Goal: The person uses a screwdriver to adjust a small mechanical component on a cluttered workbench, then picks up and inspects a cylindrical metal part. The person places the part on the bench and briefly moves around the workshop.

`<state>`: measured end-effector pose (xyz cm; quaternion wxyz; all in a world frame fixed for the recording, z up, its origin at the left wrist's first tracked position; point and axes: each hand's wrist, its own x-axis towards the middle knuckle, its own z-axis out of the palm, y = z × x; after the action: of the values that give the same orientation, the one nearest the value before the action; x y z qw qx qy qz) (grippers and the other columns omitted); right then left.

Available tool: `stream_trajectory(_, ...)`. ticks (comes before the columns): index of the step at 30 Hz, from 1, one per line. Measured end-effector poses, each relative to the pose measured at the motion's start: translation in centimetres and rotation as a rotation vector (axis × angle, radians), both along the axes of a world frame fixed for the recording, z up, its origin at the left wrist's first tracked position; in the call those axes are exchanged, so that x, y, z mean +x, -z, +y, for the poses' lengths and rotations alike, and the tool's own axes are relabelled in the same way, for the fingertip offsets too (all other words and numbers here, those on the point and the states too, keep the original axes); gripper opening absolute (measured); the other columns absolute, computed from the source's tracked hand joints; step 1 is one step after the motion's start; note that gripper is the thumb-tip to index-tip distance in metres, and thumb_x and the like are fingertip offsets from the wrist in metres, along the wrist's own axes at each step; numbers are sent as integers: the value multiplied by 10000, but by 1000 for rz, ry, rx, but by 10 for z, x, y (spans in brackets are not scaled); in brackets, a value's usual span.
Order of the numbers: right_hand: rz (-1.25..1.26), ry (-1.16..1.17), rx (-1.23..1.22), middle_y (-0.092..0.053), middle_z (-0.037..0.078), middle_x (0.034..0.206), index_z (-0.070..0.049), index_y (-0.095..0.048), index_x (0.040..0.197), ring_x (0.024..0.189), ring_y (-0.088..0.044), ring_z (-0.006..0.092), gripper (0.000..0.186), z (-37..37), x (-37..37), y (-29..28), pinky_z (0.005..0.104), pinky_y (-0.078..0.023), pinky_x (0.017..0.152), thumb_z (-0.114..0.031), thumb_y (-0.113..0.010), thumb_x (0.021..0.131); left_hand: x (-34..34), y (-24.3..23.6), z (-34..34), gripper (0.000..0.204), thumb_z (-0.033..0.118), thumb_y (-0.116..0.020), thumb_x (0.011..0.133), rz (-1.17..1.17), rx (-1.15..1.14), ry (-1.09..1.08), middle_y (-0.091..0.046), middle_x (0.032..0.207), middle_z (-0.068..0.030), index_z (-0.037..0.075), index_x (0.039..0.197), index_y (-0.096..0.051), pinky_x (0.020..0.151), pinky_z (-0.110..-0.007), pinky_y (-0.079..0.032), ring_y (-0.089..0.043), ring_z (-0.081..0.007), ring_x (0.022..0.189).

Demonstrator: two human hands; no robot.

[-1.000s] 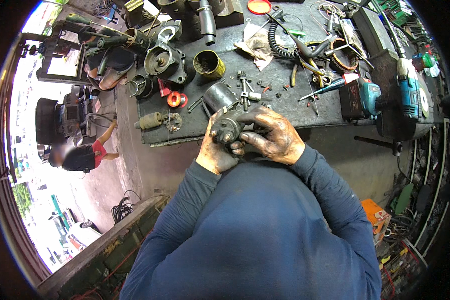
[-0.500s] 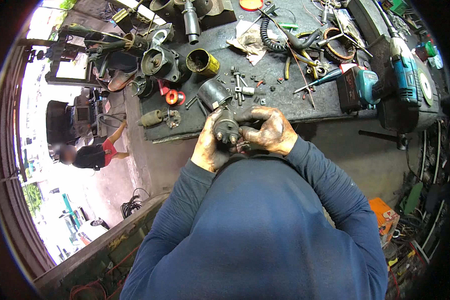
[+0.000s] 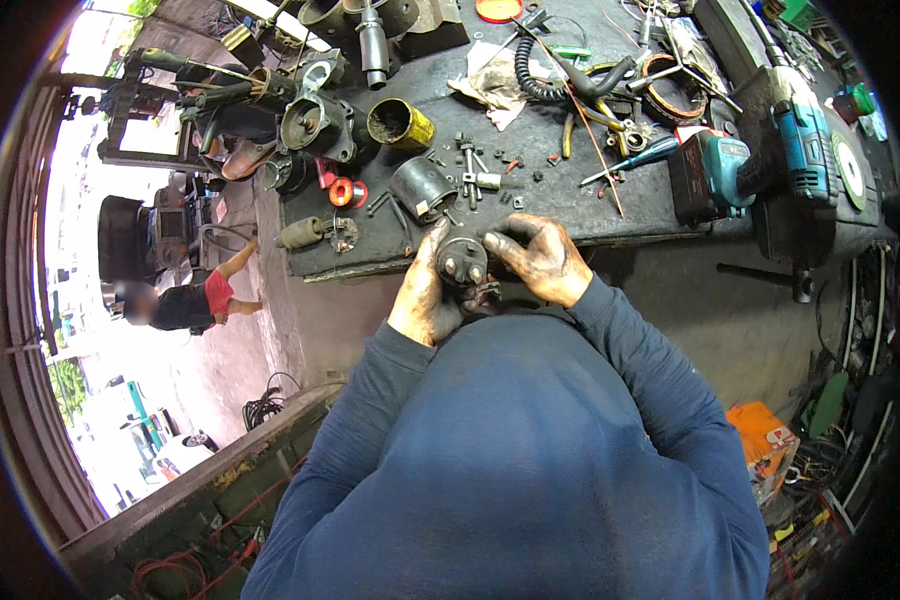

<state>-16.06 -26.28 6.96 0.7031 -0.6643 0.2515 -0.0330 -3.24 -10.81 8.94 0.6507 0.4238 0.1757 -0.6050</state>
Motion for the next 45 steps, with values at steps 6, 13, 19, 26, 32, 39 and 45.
stream_trajectory(6, -312, -111, -620, -655, 168, 1248, -65, -577, 1369, 1167, -615, 336, 720, 9, -4, 18, 429, -485, 1045, -136, -871, 716, -13, 9, -10, 513, 644, -489, 1016, 29, 27, 127, -688, 883, -9, 179, 1109, -685, 677, -361, -533, -631, -162, 757)
stream_trajectory(13, -98, 293, -389, -714, 160, 1031, -15, -647, 1112, 1017, -709, 275, 573, -15, -20, 75, 378, -562, 894, -172, -945, 648, 19, 5, 23, 581, 366, -748, 928, -1090, 279, 769, -740, 1049, -142, -34, 1327, -611, 869, -371, -551, -706, -244, 948)
stream_trajectory(19, 143, 322, -905, -690, 226, 1093, 4, -645, 1155, 1050, -670, 394, 624, -49, -25, 94, 455, -539, 921, -243, -936, 662, 74, 8, 54, 528, 260, -825, 778, -2262, 703, 740, -656, 1159, -206, 18, 1217, -659, 914, -458, -534, -636, -375, 1076)
stream_trajectory(26, 134, 358, -813, -648, 212, 1243, 3, -556, 1363, 1166, -634, 360, 774, -47, -30, 97, 422, -512, 1005, -182, -933, 712, 108, 14, 25, 773, 211, -863, 716, -2226, 533, 980, -546, 1418, -200, 155, 1420, -549, 1098, -471, -452, -512, -392, 1315)
stream_trajectory(32, 264, 388, -850, -552, 241, 1388, -60, -457, 1480, 1301, -550, 392, 743, -13, -98, 98, 453, -470, 1094, -175, -825, 846, 129, 22, 8, 1024, 157, -906, 613, -2284, 385, 1205, -454, 1527, -151, 233, 1522, -441, 1150, -524, -400, -434, -392, 1403)
stream_trajectory(39, 772, 174, -468, -640, 283, 1294, 30, -535, 1404, 1204, -636, 405, 647, 35, -226, 156, 447, -507, 1026, -251, -771, 872, 111, -2, 2, 828, 205, -831, 714, -2207, 25, 955, -467, 1485, -193, 178, 1475, -506, 1126, -529, -398, -456, -434, 1349)
stream_trajectory(45, 1150, 112, -119, -726, 254, 1155, 17, -625, 1327, 1086, -704, 362, 584, 88, -299, 190, 417, -536, 983, -316, -783, 874, 69, -9, 17, 545, 153, -807, 752, -2166, -49, 645, -608, 1296, -183, 59, 1267, -655, 1012, -496, -483, -584, -401, 1175)
